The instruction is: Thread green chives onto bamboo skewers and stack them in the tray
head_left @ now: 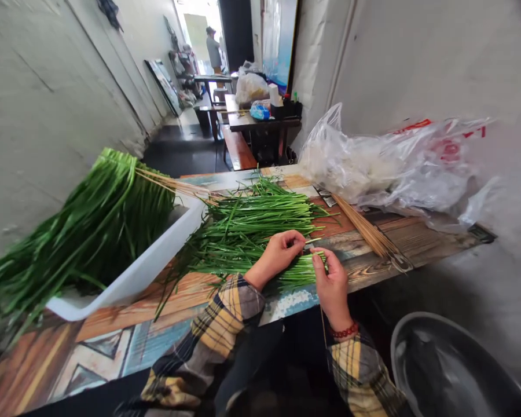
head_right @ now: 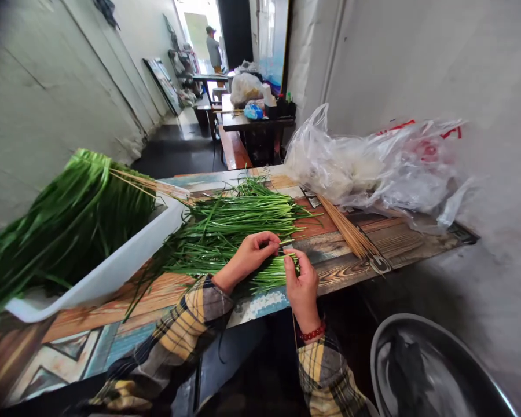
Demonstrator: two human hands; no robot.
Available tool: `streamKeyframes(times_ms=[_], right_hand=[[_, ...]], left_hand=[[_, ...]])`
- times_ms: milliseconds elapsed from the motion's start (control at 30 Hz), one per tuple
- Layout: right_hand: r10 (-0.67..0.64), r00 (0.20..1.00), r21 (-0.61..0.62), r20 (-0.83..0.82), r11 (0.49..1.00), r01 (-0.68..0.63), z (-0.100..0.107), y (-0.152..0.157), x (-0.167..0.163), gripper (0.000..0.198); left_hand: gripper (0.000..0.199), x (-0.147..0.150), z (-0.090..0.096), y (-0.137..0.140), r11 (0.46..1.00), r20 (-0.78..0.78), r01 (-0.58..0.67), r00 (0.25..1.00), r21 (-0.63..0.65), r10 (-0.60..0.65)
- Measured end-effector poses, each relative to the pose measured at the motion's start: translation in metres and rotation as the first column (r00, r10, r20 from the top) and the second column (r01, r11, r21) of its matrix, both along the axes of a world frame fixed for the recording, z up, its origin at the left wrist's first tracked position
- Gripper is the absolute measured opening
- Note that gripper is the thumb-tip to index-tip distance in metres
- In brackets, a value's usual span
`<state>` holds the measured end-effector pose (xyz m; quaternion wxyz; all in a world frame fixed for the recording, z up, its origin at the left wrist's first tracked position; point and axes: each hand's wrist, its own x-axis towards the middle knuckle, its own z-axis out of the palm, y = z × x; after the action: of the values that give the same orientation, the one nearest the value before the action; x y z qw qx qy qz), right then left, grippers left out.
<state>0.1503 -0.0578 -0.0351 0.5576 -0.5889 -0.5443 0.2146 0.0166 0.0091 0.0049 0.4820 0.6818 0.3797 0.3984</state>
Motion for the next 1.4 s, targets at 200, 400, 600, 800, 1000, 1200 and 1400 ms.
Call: streamKeyframes(times_ms=[200,400,600,800,1000,1200,1400], right_hand=[[0.009,1.000,-0.002,0.007,1.000,-0.009,0.0021,-0.0005,0.0004,0.030],[0.014,1.000,-0.005,-0.007,1.000,-0.014,0.0025,0.0003,0.0013,0.030],[0.009,1.000,-0.014,-0.020,1.000,-0.009,0.0009,0.0016,0.0012,0.030],[0.025,0.999,-0.025,-0.037,0.999,-0.026,0.0042,0.0013,0.0009,0.029],[0.038,0.998,-0.022,-0.045,0.999,-0.039,0.0048,0.0013,0.0010,0.028],[0.046,0.998,-0.019,-0.051,0.999,-0.047,0.0032,0.0018,0.0010,0.028],[0.044,0.998,-0.013,-0.049,0.999,-0.045,0.0029,0.0022,0.0004,0.028]], left_hand=[[0.013,0.0011,0.0040,-0.0035,0.990,-0.091,-0.044,0.994,0.131,0.056],[0.014,-0.0004,0.0039,-0.0040,0.981,-0.106,-0.028,0.993,0.194,0.050],[0.012,-0.0009,0.0058,-0.0047,0.984,-0.099,-0.021,0.994,0.177,0.039],[0.012,-0.0014,0.0049,-0.0031,0.979,-0.104,-0.020,0.994,0.203,0.041],[0.012,-0.0025,0.0037,-0.0012,0.970,-0.108,-0.001,0.994,0.244,0.028],[0.013,-0.0025,0.0043,-0.0008,0.969,-0.107,-0.003,0.994,0.249,0.031],[0.014,-0.0027,0.0045,-0.0008,0.967,-0.124,0.006,0.992,0.256,0.027]])
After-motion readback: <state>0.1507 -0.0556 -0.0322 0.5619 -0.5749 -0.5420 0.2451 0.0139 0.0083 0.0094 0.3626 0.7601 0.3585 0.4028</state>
